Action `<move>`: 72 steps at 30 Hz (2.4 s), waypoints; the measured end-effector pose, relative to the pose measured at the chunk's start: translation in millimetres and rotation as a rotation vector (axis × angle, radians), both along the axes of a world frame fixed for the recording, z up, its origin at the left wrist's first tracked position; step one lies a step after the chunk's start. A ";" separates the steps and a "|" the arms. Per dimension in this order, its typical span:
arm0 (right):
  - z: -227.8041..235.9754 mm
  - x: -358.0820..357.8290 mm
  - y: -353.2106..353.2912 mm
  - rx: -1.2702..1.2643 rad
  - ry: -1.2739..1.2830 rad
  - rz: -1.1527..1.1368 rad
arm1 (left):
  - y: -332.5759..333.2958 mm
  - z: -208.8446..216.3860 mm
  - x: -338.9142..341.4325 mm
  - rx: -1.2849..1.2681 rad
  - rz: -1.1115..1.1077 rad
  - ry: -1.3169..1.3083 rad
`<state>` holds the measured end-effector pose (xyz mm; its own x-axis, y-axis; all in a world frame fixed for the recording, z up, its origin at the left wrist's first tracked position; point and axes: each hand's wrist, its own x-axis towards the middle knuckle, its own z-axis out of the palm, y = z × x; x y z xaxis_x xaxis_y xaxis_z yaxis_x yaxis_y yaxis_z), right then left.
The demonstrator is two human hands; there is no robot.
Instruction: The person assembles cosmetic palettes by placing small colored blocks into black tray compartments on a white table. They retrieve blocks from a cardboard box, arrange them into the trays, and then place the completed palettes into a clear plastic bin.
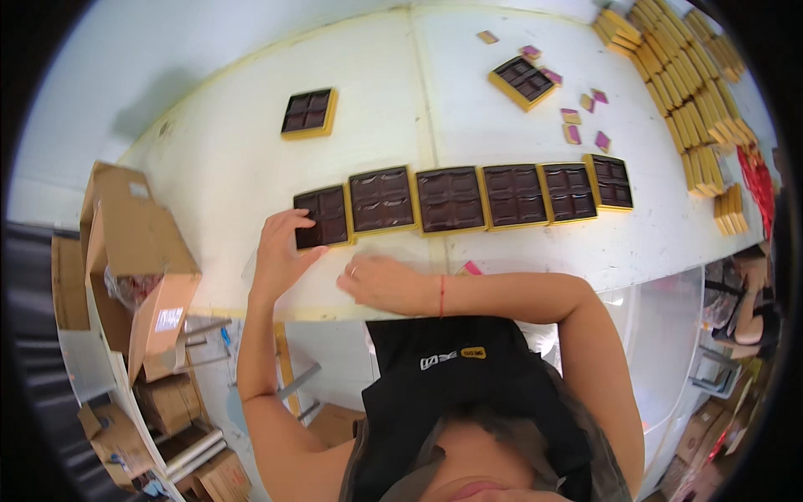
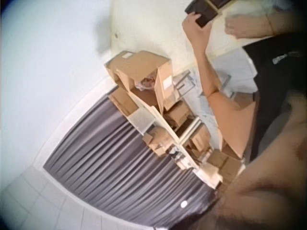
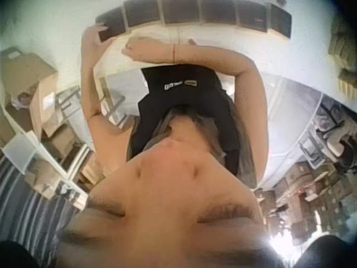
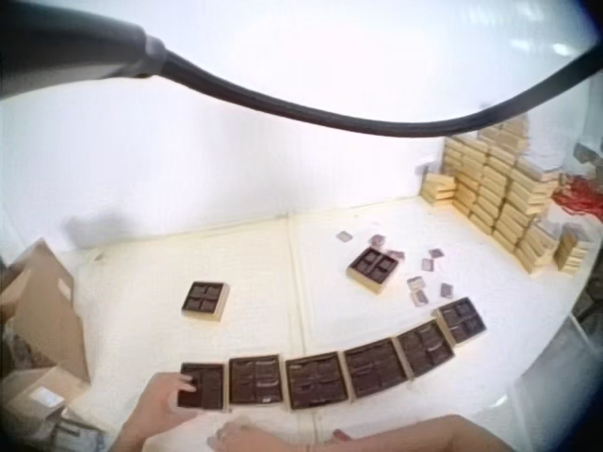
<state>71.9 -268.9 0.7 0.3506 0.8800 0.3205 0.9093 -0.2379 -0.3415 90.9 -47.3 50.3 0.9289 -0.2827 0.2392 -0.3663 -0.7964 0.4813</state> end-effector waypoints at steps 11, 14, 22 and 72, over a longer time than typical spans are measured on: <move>76.8 200.9 -199.1 0.347 0.293 -0.781 | -6.3 -16.9 177.8 0.215 0.329 -0.200; 56.1 245.2 -287.3 0.202 0.028 -1.055 | -24.5 -25.8 211.4 0.248 0.500 0.019; 26.2 266.3 -314.4 -0.099 0.446 -1.213 | -33.9 -18.9 201.9 0.100 -0.199 0.261; 58.7 157.3 -189.5 0.755 1.438 -0.396 | -85.2 -13.1 110.9 -0.510 0.112 -0.119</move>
